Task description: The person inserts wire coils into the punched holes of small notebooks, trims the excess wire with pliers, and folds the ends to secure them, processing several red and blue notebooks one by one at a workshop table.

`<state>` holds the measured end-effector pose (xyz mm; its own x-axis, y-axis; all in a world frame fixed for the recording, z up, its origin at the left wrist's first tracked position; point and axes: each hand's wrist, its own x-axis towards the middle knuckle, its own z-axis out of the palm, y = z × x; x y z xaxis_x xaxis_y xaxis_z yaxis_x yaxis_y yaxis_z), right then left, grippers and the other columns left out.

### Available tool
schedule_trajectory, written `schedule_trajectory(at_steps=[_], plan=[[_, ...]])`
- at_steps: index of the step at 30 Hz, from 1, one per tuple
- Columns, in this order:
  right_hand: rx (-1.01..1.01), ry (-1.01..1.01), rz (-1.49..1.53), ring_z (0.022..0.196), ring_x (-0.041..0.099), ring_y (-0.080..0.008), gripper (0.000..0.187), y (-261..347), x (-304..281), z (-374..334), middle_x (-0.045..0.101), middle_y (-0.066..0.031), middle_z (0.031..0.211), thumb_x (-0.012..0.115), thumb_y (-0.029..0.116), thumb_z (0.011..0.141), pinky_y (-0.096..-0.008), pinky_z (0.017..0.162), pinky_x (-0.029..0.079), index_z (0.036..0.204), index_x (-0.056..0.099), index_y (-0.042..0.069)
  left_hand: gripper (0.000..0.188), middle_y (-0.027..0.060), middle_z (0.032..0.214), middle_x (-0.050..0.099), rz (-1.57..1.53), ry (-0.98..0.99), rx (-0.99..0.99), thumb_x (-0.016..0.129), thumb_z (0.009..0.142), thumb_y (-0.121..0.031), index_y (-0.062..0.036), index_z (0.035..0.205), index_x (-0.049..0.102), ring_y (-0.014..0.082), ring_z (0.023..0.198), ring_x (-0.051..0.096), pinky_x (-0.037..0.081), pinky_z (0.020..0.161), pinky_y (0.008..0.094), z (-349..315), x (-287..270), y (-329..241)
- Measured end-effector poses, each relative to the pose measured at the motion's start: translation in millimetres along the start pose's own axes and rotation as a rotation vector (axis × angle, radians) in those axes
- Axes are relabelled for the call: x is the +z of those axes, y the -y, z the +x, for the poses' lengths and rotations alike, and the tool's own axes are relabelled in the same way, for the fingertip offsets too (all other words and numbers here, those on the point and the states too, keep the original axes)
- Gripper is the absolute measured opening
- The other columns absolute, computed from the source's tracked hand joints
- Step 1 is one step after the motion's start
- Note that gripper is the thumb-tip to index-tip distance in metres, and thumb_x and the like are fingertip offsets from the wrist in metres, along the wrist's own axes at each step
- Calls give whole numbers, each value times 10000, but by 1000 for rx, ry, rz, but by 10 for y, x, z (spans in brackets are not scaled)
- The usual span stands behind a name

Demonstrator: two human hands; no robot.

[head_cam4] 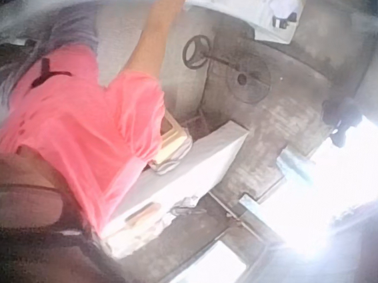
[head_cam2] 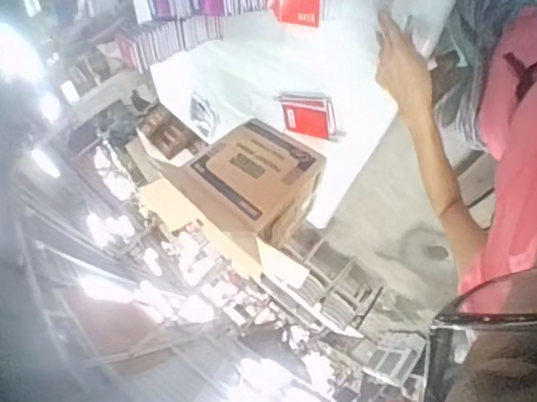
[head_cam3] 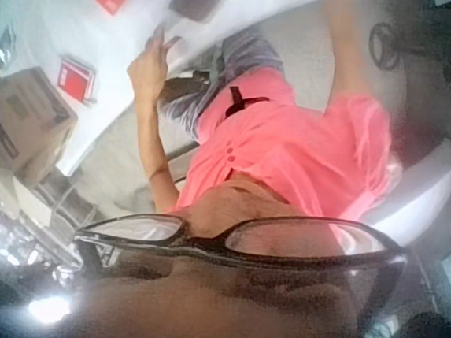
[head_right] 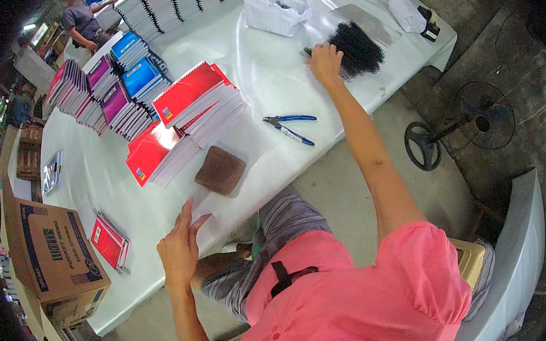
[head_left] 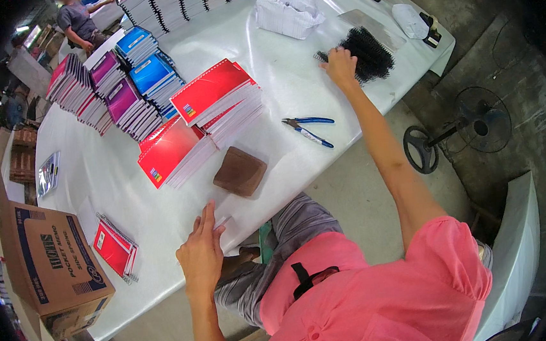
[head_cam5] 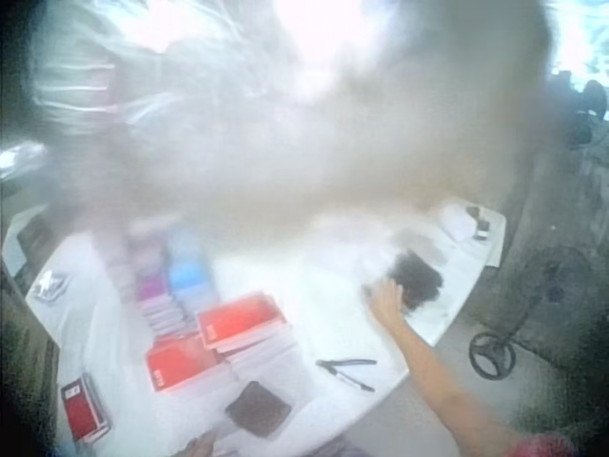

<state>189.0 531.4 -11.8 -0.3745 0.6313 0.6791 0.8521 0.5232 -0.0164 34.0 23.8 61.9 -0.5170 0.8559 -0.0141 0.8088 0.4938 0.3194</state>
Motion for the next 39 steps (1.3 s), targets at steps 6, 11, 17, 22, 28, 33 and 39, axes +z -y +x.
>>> schedule_trajectory(at_steps=[6,11,17,22,28,33,39], plan=[[-76,244,30,892,643,-365,232,-126,131,226,648,-169,921,710,254,818,-454,781,517,878,694,31,476,180,1183,650,2,53,10,558,957,-256,-158,1412,460,347,941,682,539,680,448,2,-59,49],[-183,240,113,881,642,-373,209,-109,-146,374,634,-192,904,690,208,839,-445,770,520,900,687,9,478,188,1155,661,-23,0,38,565,955,-264,-157,1410,468,357,831,687,524,623,440,16,-46,75],[-84,149,746,822,639,-305,126,736,-1294,130,656,-148,887,667,118,851,-383,761,512,925,688,18,518,137,1192,658,5,-58,-24,596,932,-342,-134,1392,480,334,876,686,532,616,423,30,-35,71],[-409,651,1461,803,633,-211,174,1790,-2186,-1025,649,-68,835,697,-10,805,-316,720,497,970,714,44,514,58,1256,632,40,-114,59,572,926,-421,-145,1355,508,295,999,670,553,626,413,90,3,69],[-465,851,1523,732,554,-160,232,2186,-1832,-1378,605,-37,822,730,-27,782,-295,640,448,995,727,66,523,37,1271,628,82,-112,55,526,937,-469,-156,1356,502,273,1084,653,561,640,411,65,6,121],[-512,927,1518,750,551,-148,211,2163,-1779,-1253,601,-38,822,728,-20,788,-288,647,442,986,717,53,536,44,1278,624,82,-71,17,521,934,-476,-153,1361,495,282,1106,644,561,660,425,71,-53,73],[-524,1039,1584,762,544,-131,173,2171,-1736,-1202,594,-37,830,699,-25,819,-285,651,440,982,705,35,546,77,1281,620,92,-32,11,522,933,-466,-136,1366,486,330,1105,636,557,715,451,94,-75,82]])
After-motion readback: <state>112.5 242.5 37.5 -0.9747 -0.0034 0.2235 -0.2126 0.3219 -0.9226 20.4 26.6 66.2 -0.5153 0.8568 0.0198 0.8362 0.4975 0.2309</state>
